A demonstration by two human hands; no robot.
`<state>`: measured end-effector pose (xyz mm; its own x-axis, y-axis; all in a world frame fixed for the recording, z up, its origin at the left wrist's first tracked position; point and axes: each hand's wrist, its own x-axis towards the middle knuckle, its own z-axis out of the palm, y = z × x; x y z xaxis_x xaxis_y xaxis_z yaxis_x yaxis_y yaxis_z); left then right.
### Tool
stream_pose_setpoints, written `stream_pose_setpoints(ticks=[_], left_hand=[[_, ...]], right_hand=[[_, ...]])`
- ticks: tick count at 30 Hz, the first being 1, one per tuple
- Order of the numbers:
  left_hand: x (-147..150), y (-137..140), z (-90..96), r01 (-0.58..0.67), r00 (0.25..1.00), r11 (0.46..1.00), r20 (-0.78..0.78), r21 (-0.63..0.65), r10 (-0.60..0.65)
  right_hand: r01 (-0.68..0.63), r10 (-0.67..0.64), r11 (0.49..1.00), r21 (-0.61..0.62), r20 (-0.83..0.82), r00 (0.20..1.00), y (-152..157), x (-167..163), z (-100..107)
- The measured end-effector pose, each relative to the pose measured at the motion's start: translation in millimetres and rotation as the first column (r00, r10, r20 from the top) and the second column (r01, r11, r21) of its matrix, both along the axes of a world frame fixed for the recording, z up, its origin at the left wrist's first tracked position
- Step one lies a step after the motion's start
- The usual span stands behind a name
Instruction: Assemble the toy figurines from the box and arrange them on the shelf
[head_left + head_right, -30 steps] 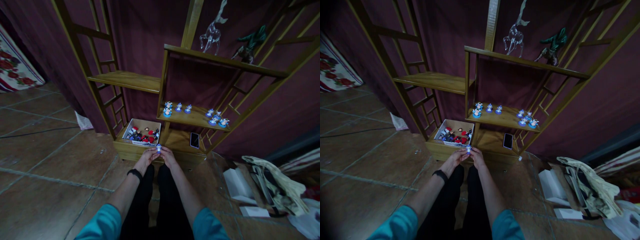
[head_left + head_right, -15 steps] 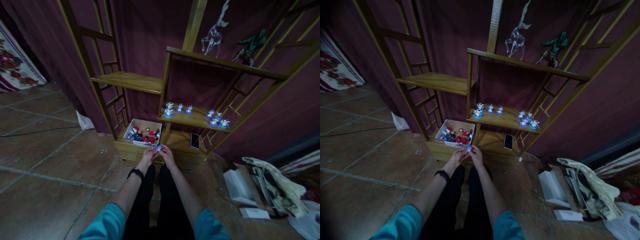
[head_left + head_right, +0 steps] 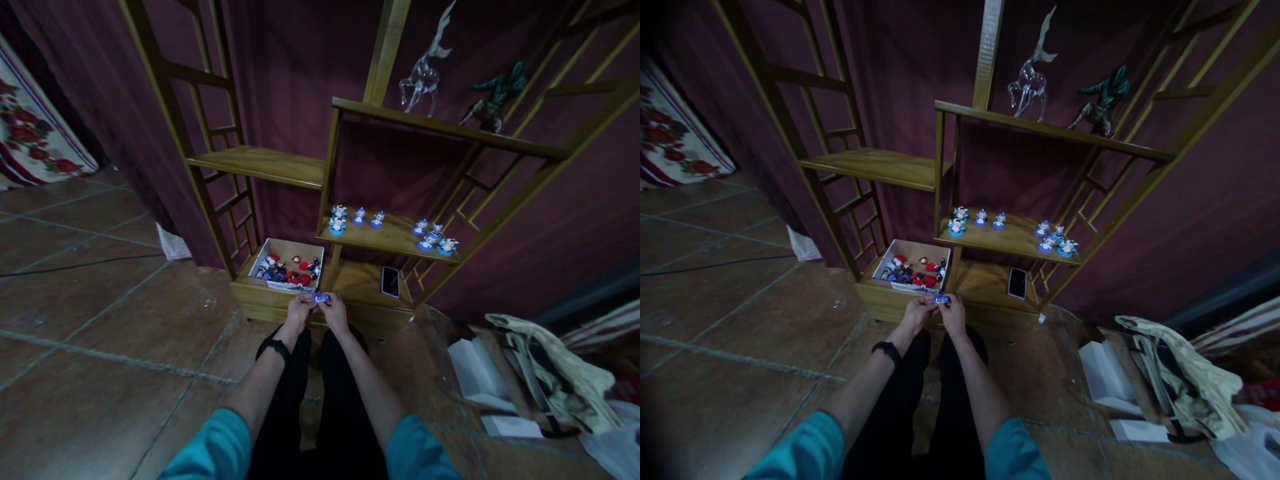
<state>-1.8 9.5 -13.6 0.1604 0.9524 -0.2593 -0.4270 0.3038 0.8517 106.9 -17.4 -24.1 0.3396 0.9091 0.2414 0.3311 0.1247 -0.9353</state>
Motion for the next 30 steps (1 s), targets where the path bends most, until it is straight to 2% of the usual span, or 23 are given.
stream_pose_setpoints(ticks=[5,13,16,19,21,25,30], left_hand=[[2,2,-2.9,-0.009,1.000,1.000,-0.027,0.015,0.009],[-2,1,3.7,0.036,0.999,0.999,0.005,-0.033,-0.036],[-6,0,7.1,0.042,0.999,0.996,0.037,-0.085,-0.039],[-11,0,8.6,0.076,0.996,0.991,0.062,-0.106,-0.070],[-13,-1,9.0,0.119,0.990,0.989,0.086,-0.091,-0.111],[-14,-2,10.8,0.147,0.984,0.989,0.108,-0.029,-0.144],[-16,-5,14.3,0.159,0.980,0.987,0.117,0.014,-0.159]], right_hand=[[0.025,-0.024,0.999,-0.021,0.057,0.998,3,1,-5],[-0.032,0.031,0.999,-0.031,-0.030,0.999,3,0,-3],[-0.054,0.053,0.999,-0.003,-0.091,0.994,1,1,-1],[0.008,-0.002,1.000,0.027,-0.183,0.983,-1,3,-1],[-0.010,0.016,1.000,0.025,-0.267,0.963,-1,3,0],[-0.130,0.131,0.991,0.033,-0.444,0.887,-5,1,7],[-0.145,0.168,0.986,0.084,-0.501,0.849,-11,5,14]])
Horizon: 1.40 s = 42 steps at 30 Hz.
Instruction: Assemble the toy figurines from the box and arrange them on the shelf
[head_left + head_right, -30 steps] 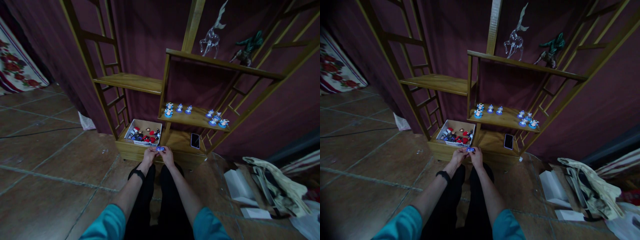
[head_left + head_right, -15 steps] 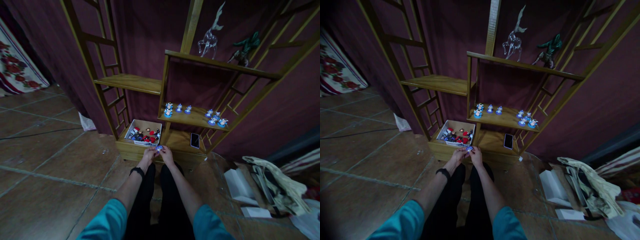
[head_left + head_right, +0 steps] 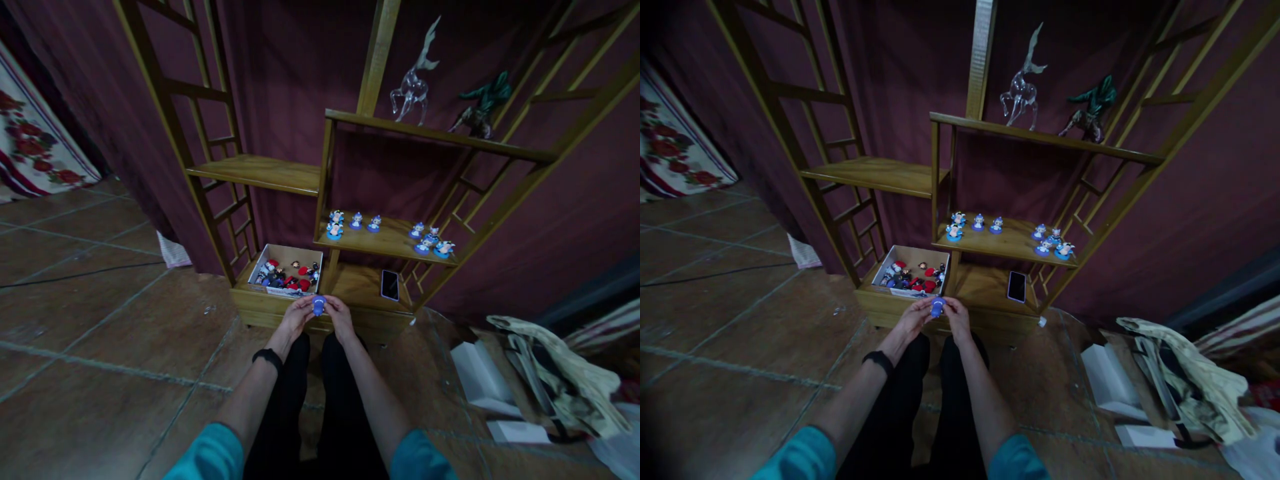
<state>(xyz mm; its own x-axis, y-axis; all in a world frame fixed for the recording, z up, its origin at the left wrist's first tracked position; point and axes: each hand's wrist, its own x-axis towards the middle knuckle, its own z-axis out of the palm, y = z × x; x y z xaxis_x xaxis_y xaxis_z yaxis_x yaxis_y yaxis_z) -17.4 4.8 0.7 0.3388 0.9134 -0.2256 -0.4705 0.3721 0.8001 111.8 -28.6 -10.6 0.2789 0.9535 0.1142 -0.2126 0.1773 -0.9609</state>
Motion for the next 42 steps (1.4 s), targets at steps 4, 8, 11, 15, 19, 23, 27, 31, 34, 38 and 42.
stream_pose_setpoints(ticks=[4,8,11,15,19,23,27,31,34,38,42], left_hand=[[-1,-2,1.3,0.022,1.000,0.999,0.007,0.039,-0.023],[-3,-4,3.6,0.052,0.999,0.996,-0.008,0.074,-0.052],[-5,-6,6.2,0.093,0.996,0.991,-0.019,0.093,-0.091],[-7,-7,8.9,0.102,0.994,0.989,-0.059,0.103,-0.097],[-8,-8,9.3,0.112,0.991,0.985,-0.087,0.131,-0.101],[-6,-10,10.6,0.105,0.987,0.983,-0.133,0.150,-0.085],[-4,-13,13.8,0.084,0.975,0.982,-0.218,0.171,-0.046],[-4,-15,15.1,0.088,0.963,0.971,-0.268,0.220,-0.027],[-5,-15,14.7,0.104,0.959,0.966,-0.282,0.237,-0.035],[-6,-13,14.5,0.128,0.956,0.967,-0.287,0.222,-0.061],[-7,-11,15.5,0.132,0.959,0.978,-0.271,0.160,-0.085]], right_hand=[[-0.004,0.004,1.000,0.011,0.033,0.999,-1,4,-1],[0.009,-0.011,1.000,0.024,0.095,0.995,0,6,-5],[0.020,-0.026,0.999,0.038,0.162,0.986,0,8,-6],[0.009,-0.018,0.999,0.039,0.247,0.969,-3,9,-6],[-0.007,0.001,1.000,0.020,0.272,0.962,-6,10,-4],[-0.046,0.053,0.998,-0.034,0.237,0.970,-8,13,-1],[-0.065,0.086,0.994,-0.092,0.249,0.965,-9,15,0],[-0.091,0.113,0.991,-0.096,0.266,0.957,-11,16,-2],[-0.094,0.113,0.992,-0.078,0.287,0.951,-10,16,-5],[-0.131,0.160,0.984,-0.119,0.280,0.947,-7,17,-7],[-0.174,0.210,0.969,-0.175,0.211,0.955,-5,19,-4]])
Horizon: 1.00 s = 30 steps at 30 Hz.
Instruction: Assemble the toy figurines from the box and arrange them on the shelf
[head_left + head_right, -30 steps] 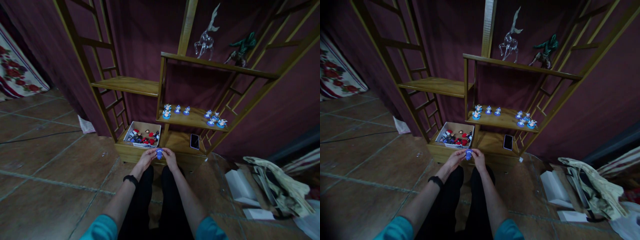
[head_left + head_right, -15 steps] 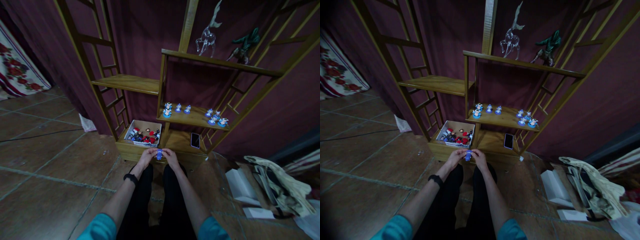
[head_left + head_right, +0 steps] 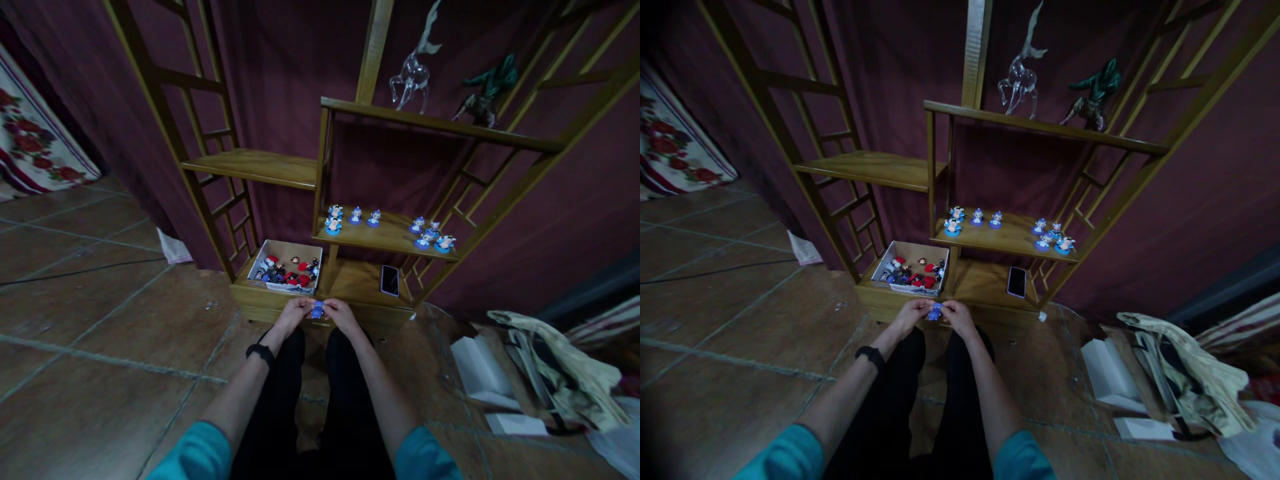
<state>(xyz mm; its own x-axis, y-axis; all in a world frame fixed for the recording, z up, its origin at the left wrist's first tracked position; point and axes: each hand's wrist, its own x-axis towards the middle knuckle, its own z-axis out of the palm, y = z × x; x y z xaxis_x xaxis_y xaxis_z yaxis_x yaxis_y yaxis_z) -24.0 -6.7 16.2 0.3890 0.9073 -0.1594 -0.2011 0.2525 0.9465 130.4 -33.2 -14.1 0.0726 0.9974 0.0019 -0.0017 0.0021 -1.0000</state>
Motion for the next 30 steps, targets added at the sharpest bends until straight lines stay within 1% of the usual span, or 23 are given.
stream_pose_setpoints(ticks=[4,8,11,15,21,25,30], left_hand=[[0,2,-0.8,0.008,0.999,0.994,0.045,-0.105,-0.003],[3,3,-3.1,-0.029,0.995,0.988,0.089,-0.150,0.042],[6,3,-3.6,-0.040,0.990,0.983,0.126,-0.178,0.063],[7,4,-3.6,-0.001,0.988,0.980,0.152,-0.200,0.032],[9,7,-5.5,-0.036,0.983,0.979,0.169,-0.201,0.071],[9,6,-4.7,-0.027,0.981,0.979,0.185,-0.202,0.065],[9,5,-5.5,-0.019,0.982,0.985,0.181,-0.171,0.050]], right_hand=[[0.032,-0.042,0.996,-0.080,-0.134,0.990,1,-1,6],[0.052,-0.092,0.984,-0.169,-0.238,0.967,2,-4,10],[0.059,-0.113,0.980,-0.191,-0.288,0.951,3,-6,12],[0.053,-0.112,0.982,-0.181,-0.334,0.936,1,-7,15],[0.003,-0.035,0.995,-0.097,-0.321,0.946,-7,-8,20],[-0.001,-0.029,0.996,-0.094,-0.316,0.948,-7,-8,19],[0.007,-0.039,0.995,-0.101,-0.323,0.945,-3,-9,13]])
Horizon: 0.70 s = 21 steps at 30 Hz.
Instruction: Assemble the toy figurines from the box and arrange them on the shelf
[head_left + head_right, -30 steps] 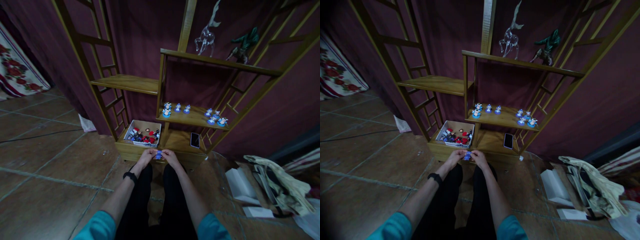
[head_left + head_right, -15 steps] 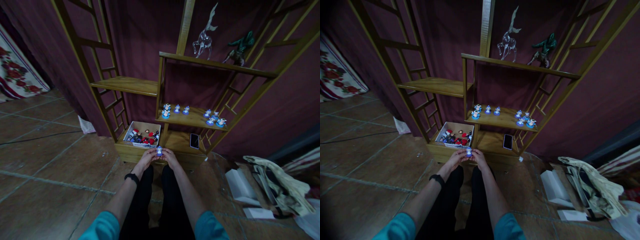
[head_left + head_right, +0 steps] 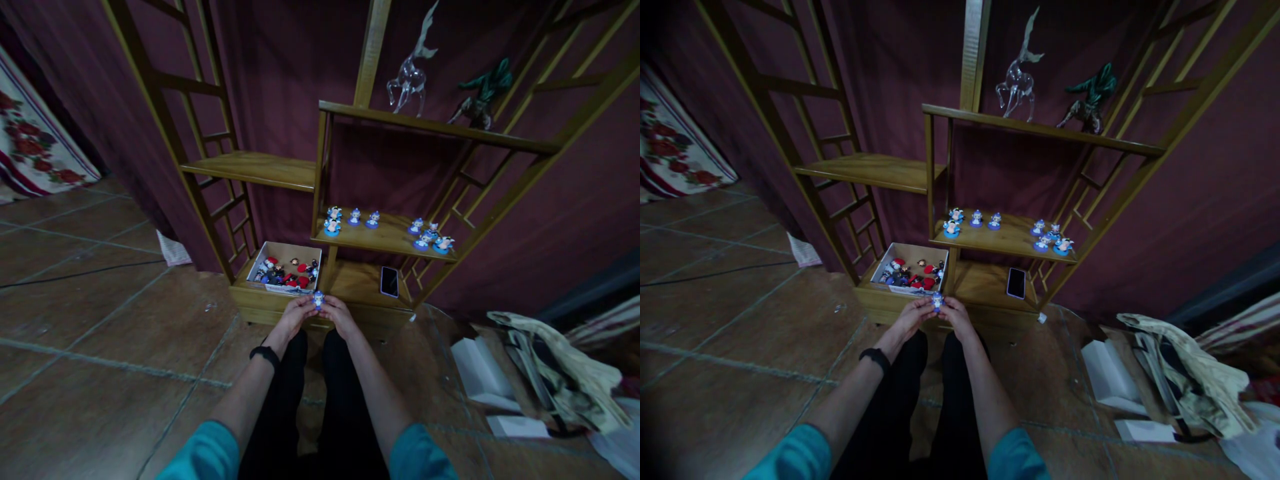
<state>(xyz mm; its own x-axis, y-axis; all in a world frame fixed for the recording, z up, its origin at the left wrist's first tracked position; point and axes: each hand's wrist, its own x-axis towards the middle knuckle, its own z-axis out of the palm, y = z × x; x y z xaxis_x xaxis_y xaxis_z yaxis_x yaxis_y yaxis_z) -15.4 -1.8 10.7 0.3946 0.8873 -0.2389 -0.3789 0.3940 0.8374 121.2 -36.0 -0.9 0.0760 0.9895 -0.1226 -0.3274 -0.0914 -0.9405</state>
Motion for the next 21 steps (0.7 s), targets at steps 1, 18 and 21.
stream_pose_setpoints(ticks=[1,18,21], left_hand=[[0,0,-0.7,0.006,1.000,1.000,-0.001,0.007,-0.006],[2,3,-6.2,-0.011,1.000,1.000,-0.011,-0.013,0.011],[2,3,-6.6,-0.049,0.999,0.997,0.020,-0.053,0.050]], right_hand=[[0.001,-0.001,1.000,0.002,0.002,1.000,1,0,-2],[-0.001,0.003,0.999,-0.049,0.048,0.999,12,4,-13],[0.042,-0.042,0.998,-0.051,0.002,0.999,11,2,-12]])
